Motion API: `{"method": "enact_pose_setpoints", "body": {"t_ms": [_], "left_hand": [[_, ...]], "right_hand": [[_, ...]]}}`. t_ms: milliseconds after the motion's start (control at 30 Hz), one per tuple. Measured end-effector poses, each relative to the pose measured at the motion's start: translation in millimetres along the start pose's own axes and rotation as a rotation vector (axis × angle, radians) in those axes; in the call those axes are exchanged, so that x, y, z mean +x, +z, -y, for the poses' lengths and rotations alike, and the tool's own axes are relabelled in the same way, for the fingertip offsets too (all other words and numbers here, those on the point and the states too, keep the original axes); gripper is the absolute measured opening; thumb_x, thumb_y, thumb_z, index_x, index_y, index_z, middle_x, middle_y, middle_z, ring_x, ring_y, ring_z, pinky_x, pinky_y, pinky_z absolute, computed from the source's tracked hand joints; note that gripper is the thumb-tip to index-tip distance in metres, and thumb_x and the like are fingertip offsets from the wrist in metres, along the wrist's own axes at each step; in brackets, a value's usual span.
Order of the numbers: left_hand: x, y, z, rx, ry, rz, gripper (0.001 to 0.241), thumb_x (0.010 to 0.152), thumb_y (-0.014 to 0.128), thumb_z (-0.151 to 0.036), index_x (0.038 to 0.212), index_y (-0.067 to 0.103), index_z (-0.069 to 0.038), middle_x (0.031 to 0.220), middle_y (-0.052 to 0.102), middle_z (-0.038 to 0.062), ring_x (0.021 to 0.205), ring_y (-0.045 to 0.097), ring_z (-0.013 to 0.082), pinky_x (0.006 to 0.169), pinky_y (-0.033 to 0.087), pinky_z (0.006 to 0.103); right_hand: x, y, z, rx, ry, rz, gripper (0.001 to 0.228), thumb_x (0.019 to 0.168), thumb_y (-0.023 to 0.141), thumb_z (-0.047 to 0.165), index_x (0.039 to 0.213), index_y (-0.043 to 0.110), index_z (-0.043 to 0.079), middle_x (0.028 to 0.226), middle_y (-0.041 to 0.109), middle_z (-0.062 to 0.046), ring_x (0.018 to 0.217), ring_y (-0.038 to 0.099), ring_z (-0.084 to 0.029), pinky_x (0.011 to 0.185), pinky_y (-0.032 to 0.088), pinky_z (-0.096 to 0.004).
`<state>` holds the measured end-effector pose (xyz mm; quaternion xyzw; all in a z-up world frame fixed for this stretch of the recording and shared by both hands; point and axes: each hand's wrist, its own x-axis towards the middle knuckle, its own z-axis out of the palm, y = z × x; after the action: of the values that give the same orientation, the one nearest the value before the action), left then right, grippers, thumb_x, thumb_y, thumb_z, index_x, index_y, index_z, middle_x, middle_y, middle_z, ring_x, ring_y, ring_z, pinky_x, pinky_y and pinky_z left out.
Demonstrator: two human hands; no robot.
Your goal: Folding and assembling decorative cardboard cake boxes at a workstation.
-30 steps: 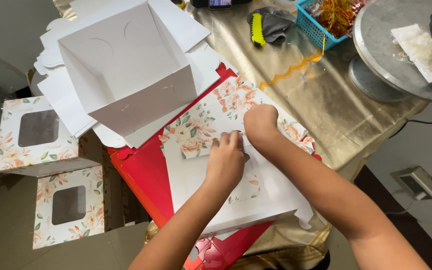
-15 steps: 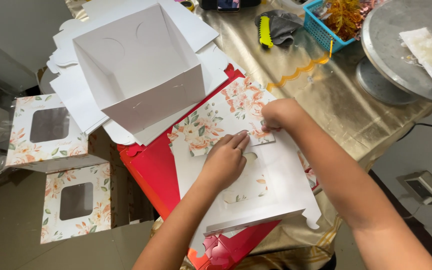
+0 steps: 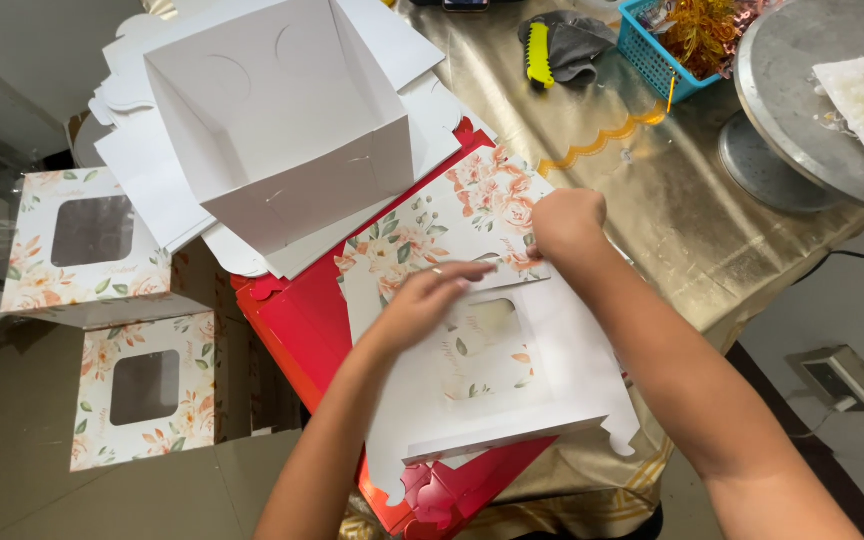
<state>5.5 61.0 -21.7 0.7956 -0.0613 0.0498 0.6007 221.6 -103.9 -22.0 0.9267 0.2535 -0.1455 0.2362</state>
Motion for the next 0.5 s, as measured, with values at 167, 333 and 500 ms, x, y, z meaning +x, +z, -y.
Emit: {"method": "enact_pose_setpoints", "body": {"t_ms": [167,333,500], "left_hand": [[8.3,-18.3,20.8,-0.841,-0.155,-0.213,0.042,0.104,0.038,-0.017,0.134,0.058,0.005,0.125,0.067,0.021,0.122,0.064,0.0320,0.113,0.048,0.0444],[9.2,-19.6,13.3,-1.068,-0.281,-0.314,0.041,0.106,0.033,-0.015,0.135,0.051,0.007,0.120,0.064,0.021,0.119,0.063,0.0325,0.110,0.049,0.0423],[10.3,-16.4,18.5,-0.935,-0.294,-0.293,0.039,0.104,0.032,-0.010,0.134,0.051,0.006,0.117,0.065,0.019,0.120,0.064,0.0299,0.109,0.049,0.0387]], "right_hand": [[-13.0,-9.3,-1.4,0.058,0.059,0.037,0.042,0.079,0.081,0.054,0.099,0.083,0.017,0.099,0.081,0.000,0.091,0.075,-0.018,0.065,0.052,-0.034],[-7.8,-0.5,11.3,-0.010,0.050,-0.018,0.031,0.084,0.079,0.044,0.101,0.081,0.018,0.102,0.078,-0.002,0.092,0.074,-0.020,0.063,0.054,-0.035],[-7.7,4.0,0.9,0.077,-0.132,-0.099,0.033,0.082,0.083,0.039,0.100,0.080,0.012,0.100,0.077,-0.010,0.093,0.074,-0.027,0.072,0.056,-0.038]]}}
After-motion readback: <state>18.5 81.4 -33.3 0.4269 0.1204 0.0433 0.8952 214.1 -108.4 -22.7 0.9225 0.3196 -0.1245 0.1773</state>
